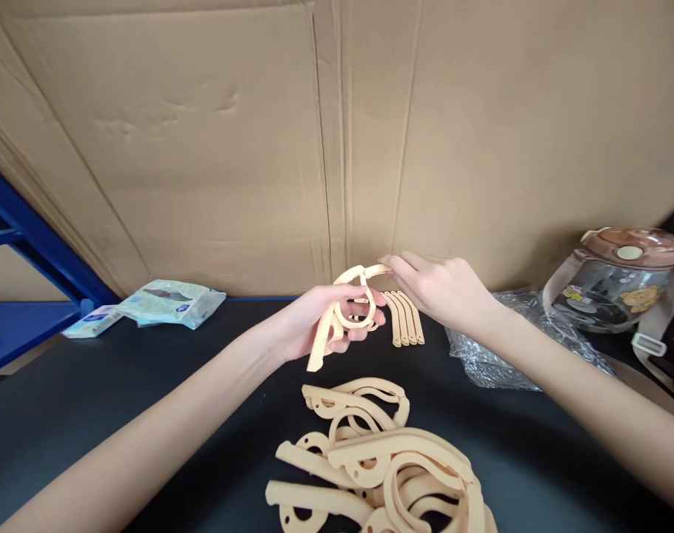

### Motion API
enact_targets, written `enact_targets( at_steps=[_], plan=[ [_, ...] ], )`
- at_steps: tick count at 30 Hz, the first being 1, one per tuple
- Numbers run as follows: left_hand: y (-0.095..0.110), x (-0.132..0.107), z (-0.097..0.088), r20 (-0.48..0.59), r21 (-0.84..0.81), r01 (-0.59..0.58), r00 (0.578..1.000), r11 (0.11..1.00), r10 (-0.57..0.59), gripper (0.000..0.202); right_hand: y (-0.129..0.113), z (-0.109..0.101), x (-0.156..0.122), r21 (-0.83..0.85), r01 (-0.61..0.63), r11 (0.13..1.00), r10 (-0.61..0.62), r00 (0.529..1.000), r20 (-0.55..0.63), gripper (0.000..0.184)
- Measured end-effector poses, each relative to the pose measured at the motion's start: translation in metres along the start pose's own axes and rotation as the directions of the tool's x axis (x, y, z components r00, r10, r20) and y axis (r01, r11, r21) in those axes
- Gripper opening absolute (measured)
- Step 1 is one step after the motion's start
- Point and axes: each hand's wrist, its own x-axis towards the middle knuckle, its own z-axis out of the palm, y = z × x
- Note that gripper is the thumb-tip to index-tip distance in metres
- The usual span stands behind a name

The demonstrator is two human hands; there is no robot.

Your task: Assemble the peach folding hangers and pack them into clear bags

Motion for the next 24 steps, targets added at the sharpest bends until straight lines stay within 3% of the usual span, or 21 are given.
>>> enact_targets(
  at_steps=[5, 9, 11, 12, 14, 15, 19, 24],
  plan=[
    [0.012, -0.007, -0.004, 0.122, 0.087, 0.137, 0.982, 0.987, -0.147, 0.022, -0.011, 0.006, -0.006, -0.033, 0.022, 0.999, -0.02, 0.998, 0.068, 0.032],
    [0.016, -0.016, 0.002, -0.012, 0.283, 0.184, 0.982, 0.941, -0.189, 0.019, -0.025, 0.007, -0.005, 0.145, -0.093, 0.985, 0.056, 0.969, 0.241, 0.028],
    [0.013, -0.021, 0.009, -0.149, 0.517, 0.152, 0.985, 0.842, -0.087, 0.022, -0.028, 0.008, -0.002, 0.315, -0.239, 0.918, 0.123, 0.929, 0.349, 0.024],
    [0.01, -0.024, 0.012, -0.212, 0.647, 0.141, 0.977, 0.75, -0.001, 0.024, -0.026, 0.009, 0.0, 0.386, -0.313, 0.867, 0.145, 0.902, 0.406, 0.027],
    [0.005, -0.027, 0.017, -0.269, 0.812, 0.156, 0.955, 0.563, 0.124, 0.032, -0.02, 0.015, 0.002, 0.448, -0.428, 0.785, 0.174, 0.846, 0.504, 0.037],
    [0.003, -0.027, 0.018, -0.274, 0.843, 0.161, 0.949, 0.513, 0.154, 0.037, -0.016, 0.02, 0.003, 0.433, -0.463, 0.773, 0.193, 0.823, 0.535, 0.04],
    [0.002, -0.02, 0.009, -0.294, 0.824, 0.133, 0.931, 0.551, 0.215, 0.059, 0.002, 0.047, -0.002, 0.217, -0.56, 0.799, 0.36, 0.736, 0.573, 0.033],
    [0.004, -0.012, -0.002, -0.339, 0.752, 0.127, 0.916, 0.647, 0.214, 0.062, 0.013, 0.069, -0.01, 0.056, -0.592, 0.804, 0.443, 0.658, 0.609, 0.028]
  ],
)
